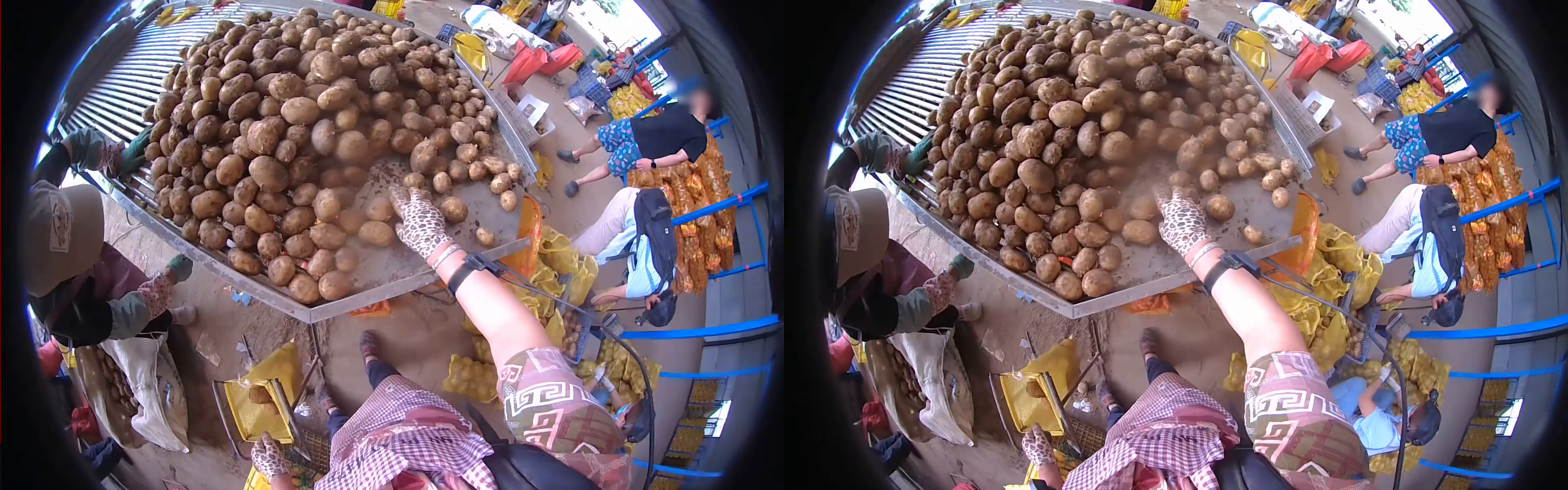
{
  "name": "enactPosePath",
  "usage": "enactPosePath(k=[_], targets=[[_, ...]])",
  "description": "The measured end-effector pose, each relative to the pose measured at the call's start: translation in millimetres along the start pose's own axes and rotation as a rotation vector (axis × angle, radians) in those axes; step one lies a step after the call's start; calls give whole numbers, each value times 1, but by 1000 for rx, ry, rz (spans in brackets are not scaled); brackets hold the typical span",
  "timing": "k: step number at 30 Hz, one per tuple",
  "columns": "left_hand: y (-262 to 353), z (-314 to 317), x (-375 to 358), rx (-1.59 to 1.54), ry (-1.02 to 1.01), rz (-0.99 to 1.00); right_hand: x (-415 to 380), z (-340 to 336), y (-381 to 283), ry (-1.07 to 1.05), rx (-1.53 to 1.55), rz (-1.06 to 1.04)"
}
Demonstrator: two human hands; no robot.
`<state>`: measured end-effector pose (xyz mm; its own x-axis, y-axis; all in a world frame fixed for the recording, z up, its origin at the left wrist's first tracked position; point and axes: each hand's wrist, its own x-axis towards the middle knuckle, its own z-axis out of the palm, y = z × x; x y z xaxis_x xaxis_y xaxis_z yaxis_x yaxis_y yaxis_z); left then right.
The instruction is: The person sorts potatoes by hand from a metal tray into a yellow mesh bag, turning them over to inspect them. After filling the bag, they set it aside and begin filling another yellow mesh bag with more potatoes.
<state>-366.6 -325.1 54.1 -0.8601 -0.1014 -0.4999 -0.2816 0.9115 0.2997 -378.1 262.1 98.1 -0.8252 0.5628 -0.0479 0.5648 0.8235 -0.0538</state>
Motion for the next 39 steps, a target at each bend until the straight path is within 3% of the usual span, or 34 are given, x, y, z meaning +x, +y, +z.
enactPosePath(k=[1,3,5,6,8,9,10,11,12,13,14,15,17,18,21,22,24,25,27,28,29,31,33,34,35,36,37,38,39], targets=[[30,1,-2,13,-7,1,15,12,3,-45,-56,13],[75,2,-6,-691,-340,258,27,-9,-3,-147,147,86],[164,10,-20,-980,-531,335,29,-15,1,-133,448,163],[211,13,-32,-1118,-599,274,24,-14,3,-134,452,165],[298,16,-55,-1346,-751,184,-3,-8,2,-34,1071,136],[325,17,-59,-1431,-835,157,-18,-16,-3,-37,1074,145],[331,22,-56,-1422,-844,153,-33,-34,-10,-160,1221,-40],[337,33,-50,-1487,-1004,33,-46,-45,-10,-273,1350,-228],[350,46,-44,-1542,-1189,-85,-50,-44,-3,-139,1198,-155],[356,62,-46,-1564,-1186,-51,-47,-41,11,14,1020,-76],[361,73,-43,-1595,-1207,-182,-38,-25,34,260,662,-45],[355,89,-41,-1593,-1269,-198,-33,-31,52,151,371,117],[336,109,-41,-1474,-1341,-114,-24,-13,83,-132,116,291],[332,111,-45,-1444,-1339,-178,-22,5,99,-147,242,312],[302,133,-24,-1633,-1736,-129,-18,2,112,-138,286,214],[303,128,-28,-1628,-1746,-129,-19,0,113,-135,281,221],[303,103,-37,-1451,-1354,-349,-17,-4,106,-113,461,389],[299,94,-39,-1454,-1356,-342,-20,-12,96,-107,459,386],[289,79,-46,-1344,-996,7,-36,-22,72,-74,1525,539],[287,63,-42,-1465,-1166,-274,-45,-8,65,-225,1993,410],[278,55,-43,-1527,-1190,-234,-55,9,49,-357,2233,522],[248,51,-37,-1518,-1127,-64,-75,6,-6,-478,2387,746],[228,63,-27,-1609,-1088,-45,-104,-20,-56,-507,2331,608],[200,61,-23,-1695,-1033,-38,-109,3,-64,-871,2333,466],[192,33,-35,-1736,-1141,-77,-121,-8,-105,-553,2287,692],[182,25,-36,-1758,-1144,-107,-130,-19,-117,-840,2246,726],[160,21,-40,-1752,-1003,-218,-138,16,-132,-930,2305,544],[149,3,-47,-1741,-932,-154,-148,14,-154,-984,2305,675],[129,-4,-48,-1804,-949,-136,-161,-8,-174,-1070,2388,643]])
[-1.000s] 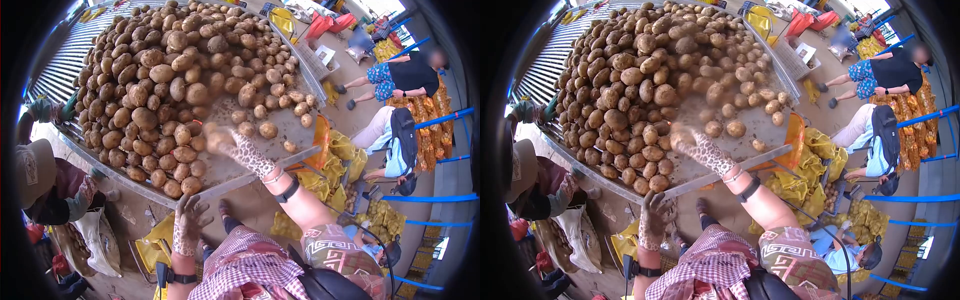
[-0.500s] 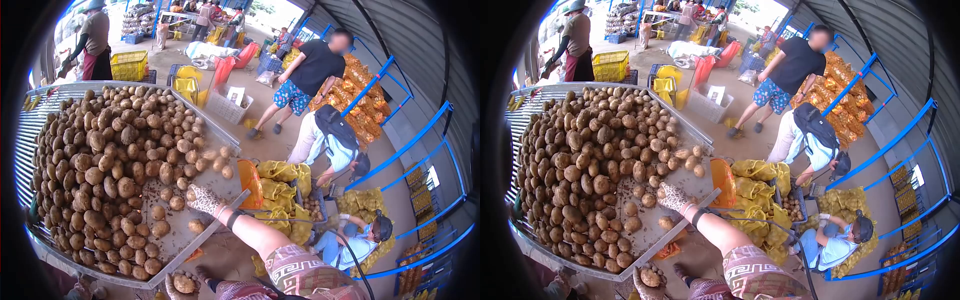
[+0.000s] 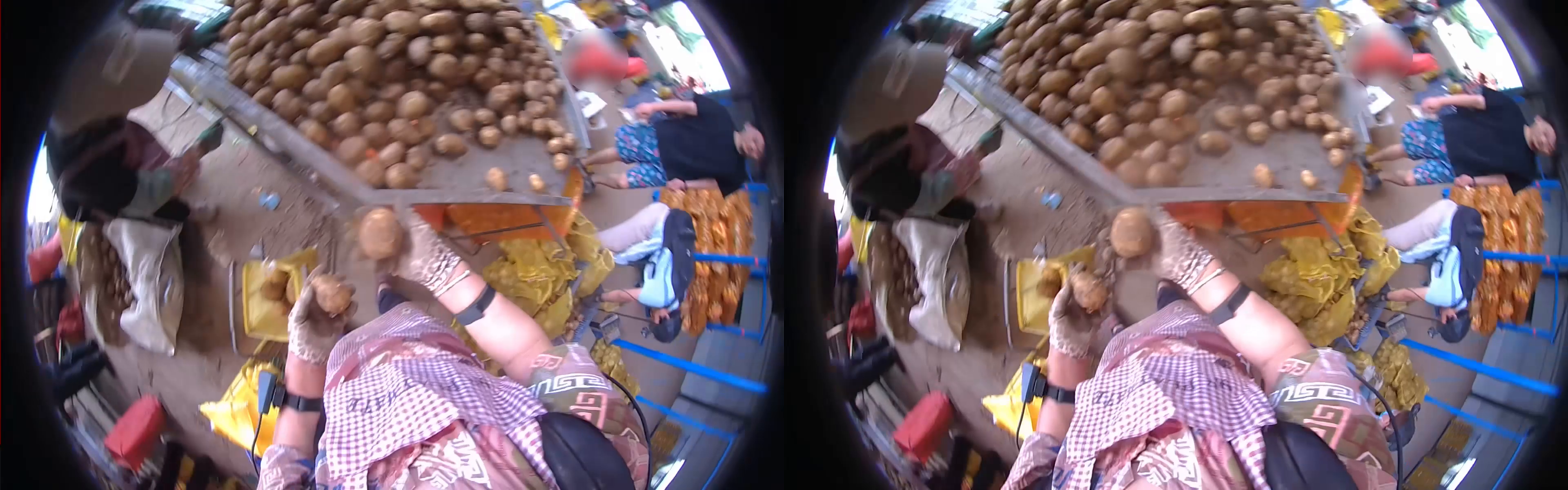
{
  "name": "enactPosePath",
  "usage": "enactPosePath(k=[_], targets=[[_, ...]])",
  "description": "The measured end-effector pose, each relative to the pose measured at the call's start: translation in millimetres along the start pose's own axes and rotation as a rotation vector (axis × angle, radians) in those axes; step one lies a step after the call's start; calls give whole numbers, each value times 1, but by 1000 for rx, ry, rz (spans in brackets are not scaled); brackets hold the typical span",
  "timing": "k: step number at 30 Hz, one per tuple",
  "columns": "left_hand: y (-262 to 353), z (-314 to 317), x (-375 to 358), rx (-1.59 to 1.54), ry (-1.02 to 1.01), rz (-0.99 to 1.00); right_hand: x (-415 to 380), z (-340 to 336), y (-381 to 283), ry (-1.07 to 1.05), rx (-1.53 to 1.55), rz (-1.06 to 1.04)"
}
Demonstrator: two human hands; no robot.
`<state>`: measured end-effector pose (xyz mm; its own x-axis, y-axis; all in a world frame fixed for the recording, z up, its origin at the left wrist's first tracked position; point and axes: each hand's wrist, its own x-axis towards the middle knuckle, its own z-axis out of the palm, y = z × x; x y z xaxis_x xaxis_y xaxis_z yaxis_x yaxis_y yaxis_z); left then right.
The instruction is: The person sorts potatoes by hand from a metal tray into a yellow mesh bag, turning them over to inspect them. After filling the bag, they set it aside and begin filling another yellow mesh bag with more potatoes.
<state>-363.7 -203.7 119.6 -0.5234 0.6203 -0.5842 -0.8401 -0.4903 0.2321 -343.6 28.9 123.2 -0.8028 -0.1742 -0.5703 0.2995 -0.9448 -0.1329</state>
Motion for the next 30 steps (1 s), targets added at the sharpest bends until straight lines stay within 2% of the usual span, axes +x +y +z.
enactPosePath(k=[2,4,6,8,9,10,12,14,16,17,18,20,22,24,26,27,28,29,30], targets=[[12,-44,-20,-133,-4,-5,8,3,28,-142,-75,79],[20,-74,-45,-174,84,34,18,11,63,-144,-80,171],[25,-90,-55,-225,175,99,33,7,94,-94,-66,251],[31,-104,-62,-212,262,130,50,-3,119,67,-157,297],[33,-115,-66,-233,254,142,56,0,133,147,-281,259],[36,-125,-67,-242,263,157,63,2,143,142,-289,277],[38,-146,-63,-288,277,145,78,5,160,262,-378,278],[43,-162,-55,-311,243,118,92,8,176,271,-459,273],[48,-149,-51,-176,272,177,106,4,190,406,-835,22],[49,-151,-49,-180,268,167,108,0,192,384,-1102,-104],[50,-156,-46,-153,290,134,105,-4,190,396,-1102,-106],[49,-170,-47,-130,310,96,94,-13,181,327,-1457,-326],[46,-192,-62,-13,373,64,68,-23,173,348,-1440,-379],[45,-205,-69,-24,398,-24,34,-31,169,414,-1332,47],[38,-218,-72,10,514,-176,20,-55,179,459,-1284,370],[37,-220,-64,13,511,-177,15,-85,196,350,-1486,318],[36,-221,-55,167,513,-193,16,-72,212,236,-1682,262],[35,-221,-45,319,514,-209,11,-60,213,94,-1708,331],[39,-207,-40,321,512,-211,10,-9,214,-51,-1729,400]])
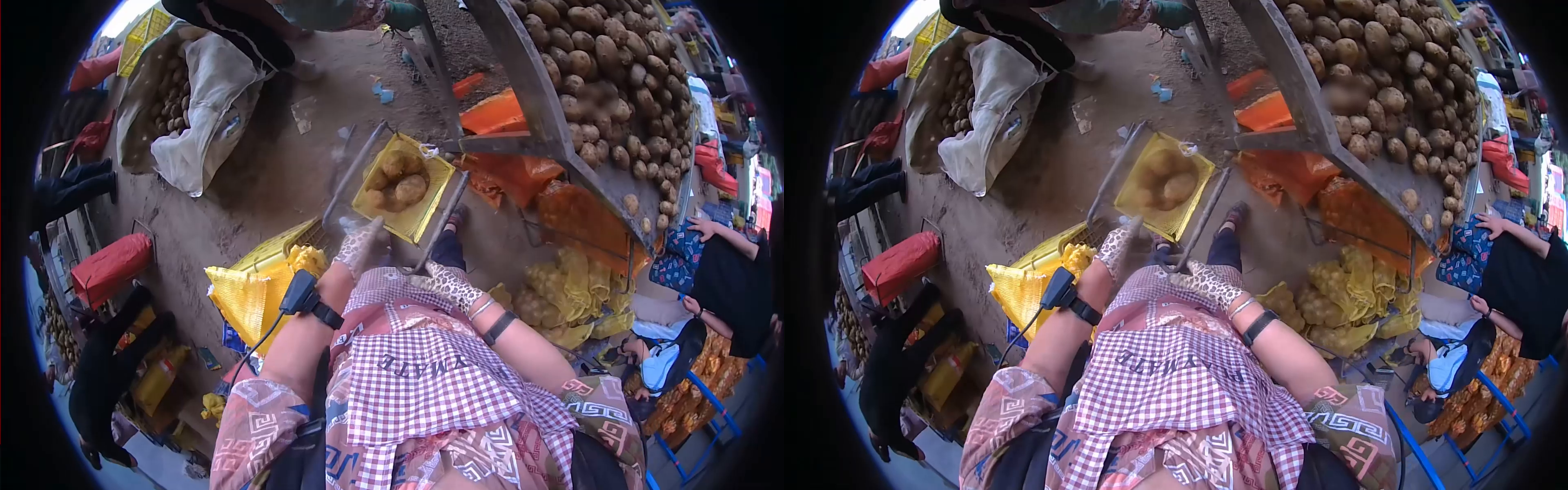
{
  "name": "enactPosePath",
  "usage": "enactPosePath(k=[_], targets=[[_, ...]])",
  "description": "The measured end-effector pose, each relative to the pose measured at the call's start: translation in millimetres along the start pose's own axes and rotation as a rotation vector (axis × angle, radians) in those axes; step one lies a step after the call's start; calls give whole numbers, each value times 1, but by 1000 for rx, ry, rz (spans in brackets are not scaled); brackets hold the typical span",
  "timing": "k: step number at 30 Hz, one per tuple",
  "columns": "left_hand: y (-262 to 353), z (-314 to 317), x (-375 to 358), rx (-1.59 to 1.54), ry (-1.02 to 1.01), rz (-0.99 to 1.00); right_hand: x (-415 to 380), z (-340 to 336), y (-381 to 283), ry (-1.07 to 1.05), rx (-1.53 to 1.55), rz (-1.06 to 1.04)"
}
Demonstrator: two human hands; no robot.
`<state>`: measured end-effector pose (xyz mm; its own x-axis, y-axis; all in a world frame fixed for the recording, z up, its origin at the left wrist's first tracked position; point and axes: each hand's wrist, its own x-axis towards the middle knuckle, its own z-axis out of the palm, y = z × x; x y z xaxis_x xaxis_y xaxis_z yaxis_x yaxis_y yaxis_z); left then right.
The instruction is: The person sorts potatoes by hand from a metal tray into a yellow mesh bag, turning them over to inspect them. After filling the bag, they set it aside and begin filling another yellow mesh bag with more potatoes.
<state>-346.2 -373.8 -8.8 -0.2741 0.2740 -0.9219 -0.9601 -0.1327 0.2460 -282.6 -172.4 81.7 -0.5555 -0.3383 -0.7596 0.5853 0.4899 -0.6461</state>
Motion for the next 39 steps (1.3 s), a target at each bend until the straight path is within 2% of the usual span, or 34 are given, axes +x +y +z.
enactPosePath(k=[2,4,5,6,7,8,9,10,12,13,14,16,17,18,20,21,22,23,25,26,28,29,30,32,33,34,35,36,38,39], targets=[[27,34,-15,128,176,-28,49,52,64,-168,952,44],[28,29,16,204,203,-12,77,70,78,-132,692,-23],[27,25,26,269,193,-23,81,77,78,3,582,-30],[23,18,34,338,186,-40,81,75,77,-8,589,-29],[12,4,50,340,196,-47,80,72,76,170,153,-215],[-5,-14,70,539,199,213,79,68,72,345,-288,-395],[-15,-28,83,736,193,473,77,63,60,405,-309,-377],[-15,-35,86,746,194,461,91,76,82,402,-294,-371],[-14,-41,88,595,72,260,114,101,113,197,262,-305],[-16,-37,84,432,68,289,115,108,118,216,430,-311],[-15,-34,78,426,67,291,114,110,123,213,424,-311],[-11,-31,74,340,9,306,111,104,120,440,50,-506],[-13,-28,70,344,-1,315,111,96,119,497,-363,-654],[-18,-24,65,360,8,361,109,88,112,507,-370,-655],[-25,-24,63,372,12,409,99,73,88,120,-309,-131],[-31,-27,69,380,54,388,94,68,76,137,-451,-125],[-30,-26,68,387,94,368,84,64,68,141,-460,-125],[-21,-32,66,382,87,375,69,56,62,118,-478,17],[19,-40,41,-173,-57,79,31,52,85,161,-536,243],[35,-21,4,77,3,93,9,51,109,220,-589,321],[18,-38,26,433,-49,155,-30,28,96,113,-554,355],[-9,-51,60,368,-114,286,-42,20,83,124,-557,357],[7,-17,17,259,-6,144,-50,12,69,140,-542,356],[-3,-31,35,198,-50,99,-59,-4,20,173,-520,400],[0,-36,36,198,-48,99,-57,-8,-1,286,-391,330],[5,-43,36,214,-42,190,-51,-8,-15,393,-260,258],[10,-49,35,233,-35,287,-33,-3,-19,457,-183,197],[19,-48,26,235,-27,301,-6,0,-19,524,-108,128],[34,-41,-3,223,-37,257,84,5,18,412,-63,160],[29,-48,2,230,5,262,103,4,-4,346,214,241]])
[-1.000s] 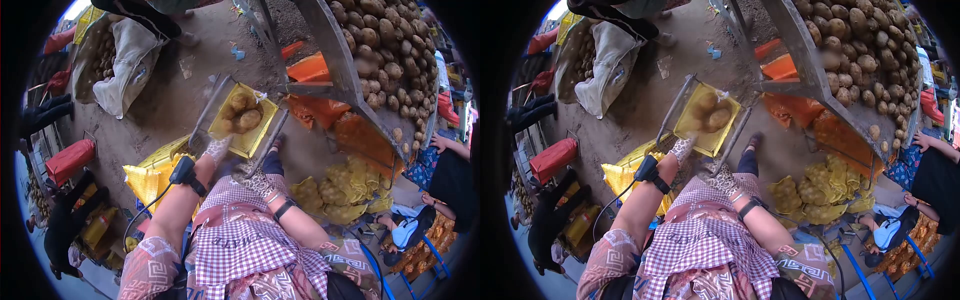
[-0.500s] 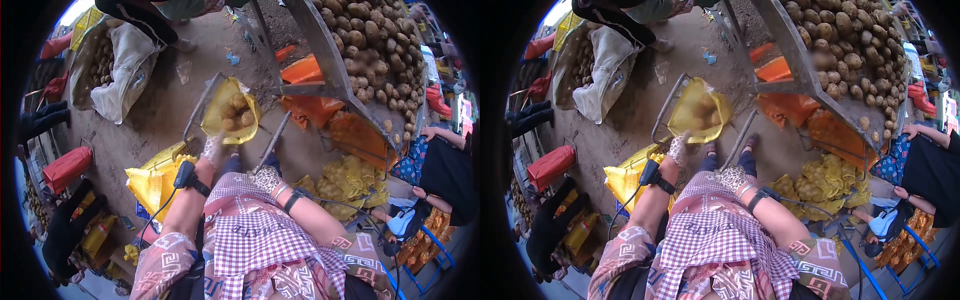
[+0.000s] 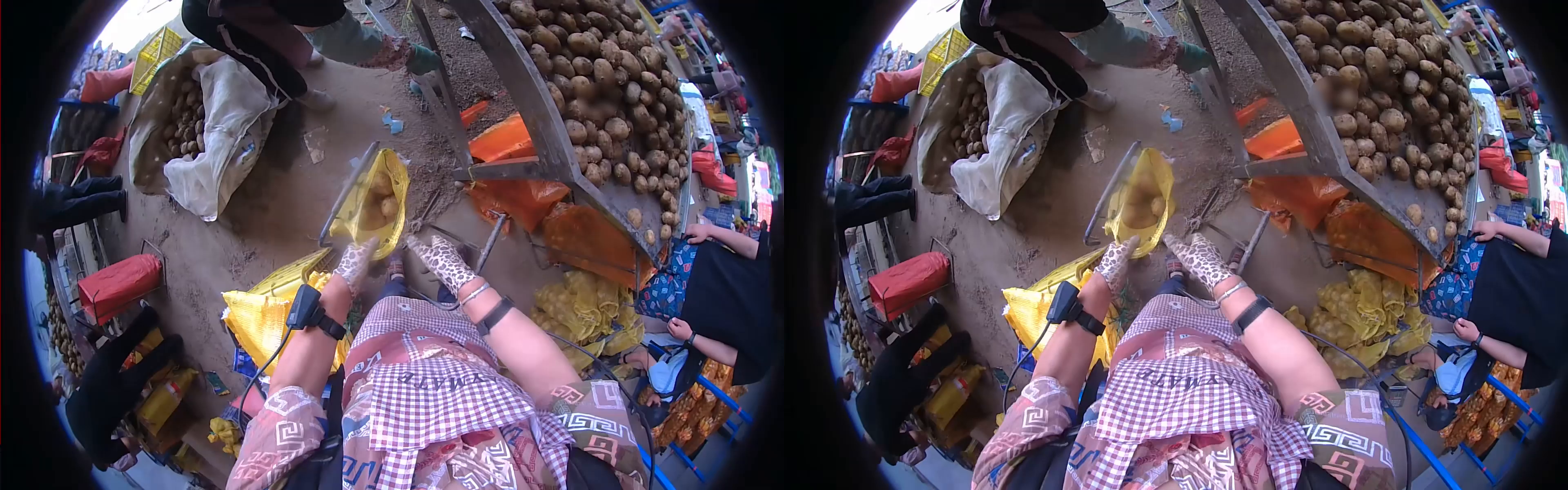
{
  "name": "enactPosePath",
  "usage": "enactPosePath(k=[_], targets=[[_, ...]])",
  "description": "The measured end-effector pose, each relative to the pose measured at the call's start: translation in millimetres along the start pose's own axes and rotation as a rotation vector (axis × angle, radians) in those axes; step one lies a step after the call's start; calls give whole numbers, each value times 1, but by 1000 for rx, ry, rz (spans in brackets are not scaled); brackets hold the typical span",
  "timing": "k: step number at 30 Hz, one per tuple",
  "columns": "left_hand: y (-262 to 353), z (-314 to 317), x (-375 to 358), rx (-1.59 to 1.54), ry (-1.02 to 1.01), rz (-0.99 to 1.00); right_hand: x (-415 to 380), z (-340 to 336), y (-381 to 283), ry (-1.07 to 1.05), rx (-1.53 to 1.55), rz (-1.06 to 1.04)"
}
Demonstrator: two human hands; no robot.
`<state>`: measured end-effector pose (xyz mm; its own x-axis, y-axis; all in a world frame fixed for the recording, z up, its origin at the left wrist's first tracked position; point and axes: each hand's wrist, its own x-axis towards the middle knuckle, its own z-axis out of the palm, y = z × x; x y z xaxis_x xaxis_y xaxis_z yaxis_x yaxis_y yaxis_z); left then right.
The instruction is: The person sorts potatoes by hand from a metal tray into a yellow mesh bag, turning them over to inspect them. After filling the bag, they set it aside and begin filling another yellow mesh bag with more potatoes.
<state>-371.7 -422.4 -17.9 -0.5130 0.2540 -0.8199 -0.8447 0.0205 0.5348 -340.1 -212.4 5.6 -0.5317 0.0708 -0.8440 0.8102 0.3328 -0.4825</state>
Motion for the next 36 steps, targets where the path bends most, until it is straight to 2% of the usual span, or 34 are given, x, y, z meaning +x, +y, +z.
enactPosePath(k=[1,3,4,5,7,8,9,11,15,17,18,19,21,22,24,25,27,28,30,31,33,34,35,36], targets=[[11,3,-12,111,-43,20,11,8,-26,-88,246,130],[11,12,-20,19,18,-11,74,35,-30,81,4,70],[12,13,-24,10,-18,-11,87,43,-22,182,-230,-74],[12,13,-27,1,-57,-15,98,46,-16,183,-221,-75],[4,7,-21,-4,-71,-28,96,42,-27,47,-434,-190],[0,3,-16,-26,-84,-47,86,44,-26,121,8,-100],[-2,0,-13,-52,-96,-66,65,37,-31,123,3,-101],[7,-5,-17,-95,-59,-51,31,19,-29,23,461,-32],[8,-16,-10,64,35,-85,-15,17,-32,9,438,-165],[-3,-25,-11,421,90,394,-38,8,-59,-32,435,-156],[17,-16,-37,589,347,483,-41,6,-62,-31,437,-165],[28,-20,-55,516,417,732,-43,4,-64,16,517,-215],[30,-29,-54,347,694,879,-48,-5,-67,67,598,-263],[25,-38,-45,345,691,882,-52,-12,-69,60,599,-250],[8,-67,-8,359,494,639,-59,-20,-76,83,620,-285],[18,-81,-2,512,264,410,-61,-23,-77,93,622,-292],[36,-80,-11,34,-97,111,-65,-29,-76,118,674,-311],[35,-79,-12,32,-104,108,-69,-31,-78,130,675,-316],[31,-87,-16,-291,-355,94,-72,-35,-77,137,681,-324],[31,-92,-14,-290,-356,92,-72,-36,-76,138,688,-340],[32,-97,-11,241,-134,159,-60,-36,-64,122,723,-330],[29,-91,-10,388,9,260,-57,-35,-63,139,687,-361],[28,-90,-11,392,11,256,-56,-34,-62,156,652,-392],[41,-82,-21,909,208,495,-64,-32,-69,119,697,-368]])
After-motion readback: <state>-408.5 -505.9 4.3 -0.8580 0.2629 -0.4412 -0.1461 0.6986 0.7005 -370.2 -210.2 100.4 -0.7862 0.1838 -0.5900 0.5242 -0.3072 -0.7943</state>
